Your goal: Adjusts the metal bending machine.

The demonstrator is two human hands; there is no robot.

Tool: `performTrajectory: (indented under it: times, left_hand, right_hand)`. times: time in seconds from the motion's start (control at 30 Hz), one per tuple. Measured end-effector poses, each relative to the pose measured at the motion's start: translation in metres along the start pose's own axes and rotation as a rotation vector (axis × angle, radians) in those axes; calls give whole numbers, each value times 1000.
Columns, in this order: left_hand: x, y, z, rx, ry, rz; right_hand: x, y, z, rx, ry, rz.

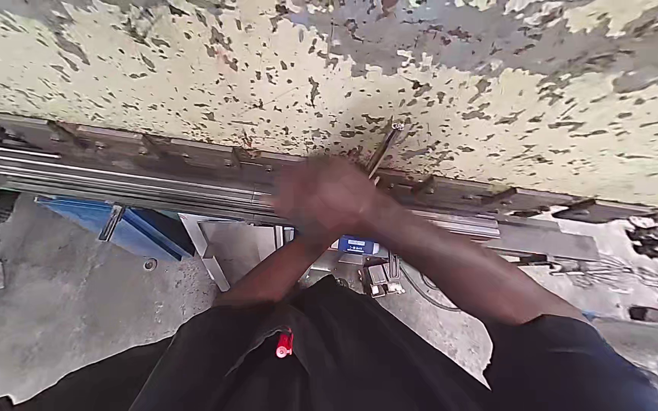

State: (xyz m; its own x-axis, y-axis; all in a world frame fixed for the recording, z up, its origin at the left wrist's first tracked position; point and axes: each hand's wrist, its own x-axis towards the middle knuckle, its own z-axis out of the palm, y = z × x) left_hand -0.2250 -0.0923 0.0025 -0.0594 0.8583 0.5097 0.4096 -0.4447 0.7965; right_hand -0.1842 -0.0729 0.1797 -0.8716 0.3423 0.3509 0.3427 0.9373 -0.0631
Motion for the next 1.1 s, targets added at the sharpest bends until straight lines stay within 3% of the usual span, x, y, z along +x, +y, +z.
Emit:
performTrajectory:
  times: [0.03,0.1,0.17,0.2,0.23,0.3,0.33,0.43,0.5,0.53,0.6,0.67,0.77,0.87,1.0,1.1]
  left_hand:
    - [16,22,13,198,-63,-105]
    - [48,62,11,223,-293,-374]
    - [54,41,13,234,-499,-263]
    - [58,29,16,239,-510,-176]
    - [59,17,15,242,-482,-105]
    - [51,32,8,153,-564,-201]
    - [61,34,1,87,-512,-211]
    - [33,11,9,-229,-109,-202]
    - [12,-3,14,-406,94,-445]
    - [9,-6,17,-525,76,-670]
    - [13,-11,21,-836,-134,-1020]
    - [31,-5,28,-1156,-177,-1159]
    - [44,9,30,-1461,-71,-1241]
    - [43,6,25,-1465,-64,-1242]
    - [43,8,29,-1464,-79,-1255]
    - [33,15,6,-1416,-71,-1169]
  right_hand:
    - [3,-10,0,59,1,-105]
    - [-11,19,8,114,7,-195]
    - [-38,70,18,13,64,-154]
    - [-41,86,15,-89,84,-85]
    - [-39,90,13,-180,91,4]
    - [-50,74,7,-329,102,80]
    - [-46,73,-5,-393,106,80]
    - [-58,79,-35,-517,-32,152]
    - [-60,90,-46,-597,-140,171]
    - [-58,92,-50,-594,-203,170]
    - [-50,93,-55,-561,-303,173]
    - [-39,95,-59,-548,-355,202]
    - [-32,85,-62,-577,-424,216]
    - [-25,86,-58,-585,-414,215]
    - [-16,86,-62,-576,-492,351]
    - [-12,82,-72,-502,-438,403]
